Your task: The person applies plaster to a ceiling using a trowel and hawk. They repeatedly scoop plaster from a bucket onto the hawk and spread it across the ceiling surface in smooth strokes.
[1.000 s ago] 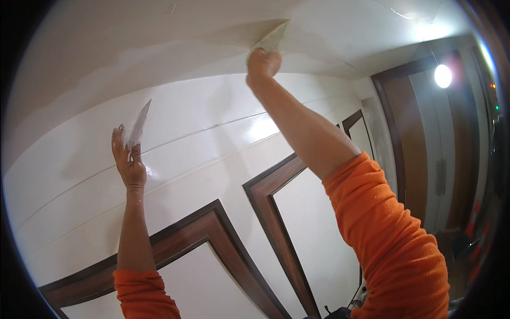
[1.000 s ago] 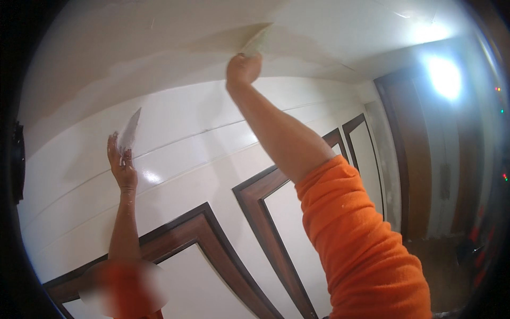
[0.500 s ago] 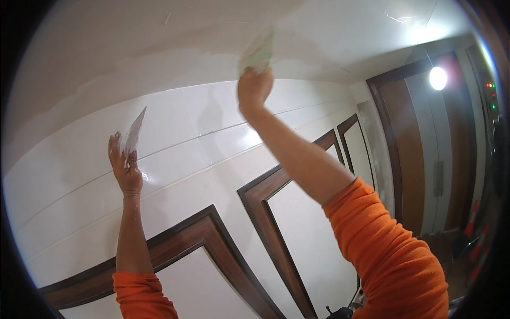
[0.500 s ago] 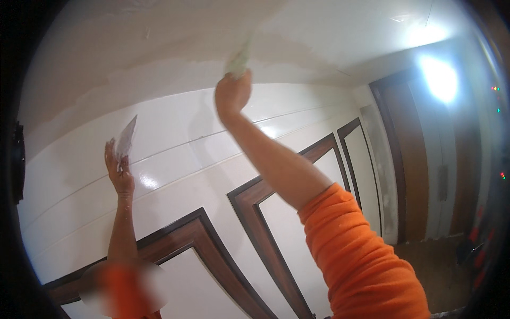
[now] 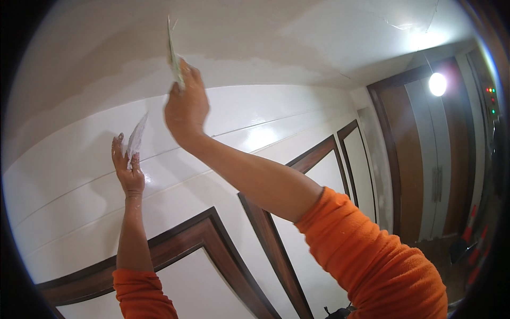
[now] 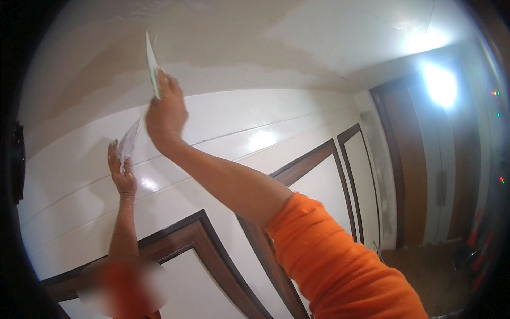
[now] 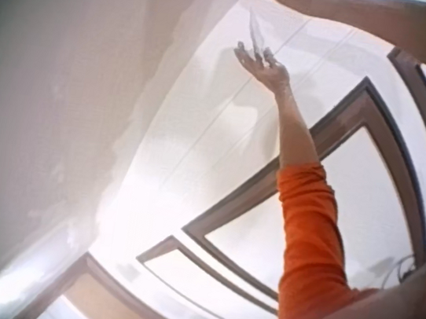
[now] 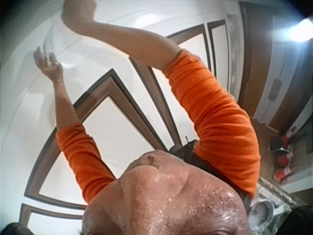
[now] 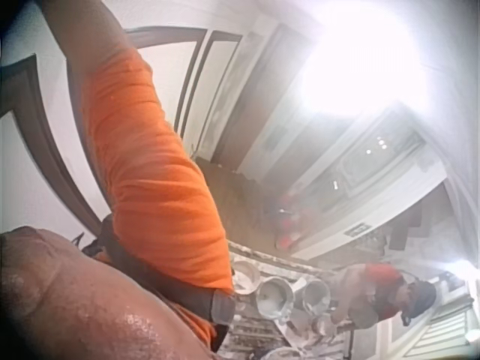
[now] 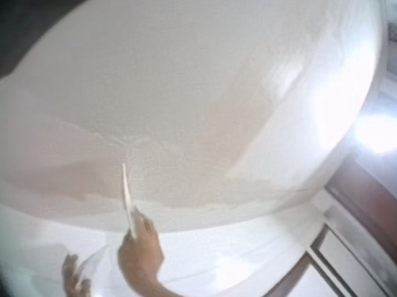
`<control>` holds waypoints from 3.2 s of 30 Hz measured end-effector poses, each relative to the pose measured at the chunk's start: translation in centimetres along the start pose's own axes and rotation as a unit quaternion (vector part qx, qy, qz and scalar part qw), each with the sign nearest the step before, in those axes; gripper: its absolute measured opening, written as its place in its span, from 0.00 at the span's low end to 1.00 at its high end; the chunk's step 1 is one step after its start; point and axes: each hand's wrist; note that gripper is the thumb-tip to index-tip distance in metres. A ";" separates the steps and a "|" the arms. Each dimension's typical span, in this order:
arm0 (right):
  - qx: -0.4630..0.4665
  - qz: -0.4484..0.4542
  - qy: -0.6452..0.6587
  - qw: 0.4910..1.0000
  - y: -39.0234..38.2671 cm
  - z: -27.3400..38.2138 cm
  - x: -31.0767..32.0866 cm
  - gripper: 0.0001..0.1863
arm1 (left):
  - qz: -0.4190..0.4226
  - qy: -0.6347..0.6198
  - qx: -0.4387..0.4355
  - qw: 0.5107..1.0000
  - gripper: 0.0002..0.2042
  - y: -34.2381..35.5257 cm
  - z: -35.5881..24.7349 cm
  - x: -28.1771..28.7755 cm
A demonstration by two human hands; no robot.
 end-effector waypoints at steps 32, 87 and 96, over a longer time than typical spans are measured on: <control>0.234 -0.213 -0.333 0.888 7.8 -1.8 -2.3 0.39 | -0.023 0.038 -0.005 0.999 0.16 0.4 -0.4 -0.2; 0.429 -0.052 -0.281 0.857 0.4 2.9 -3.0 0.30 | -0.048 0.011 0.024 0.998 0.14 -0.2 0.1 1.0; 0.443 0.042 -0.580 0.683 7.1 -3.7 -0.1 0.30 | -0.091 -0.066 0.055 0.992 0.23 -0.1 0.0 1.2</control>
Point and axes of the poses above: each hand's wrist, its own y-axis towards the middle knuckle, its own x-axis out of the back of the hand, z = x × y, and after that the axes turned 15 degrees about z, right-handed
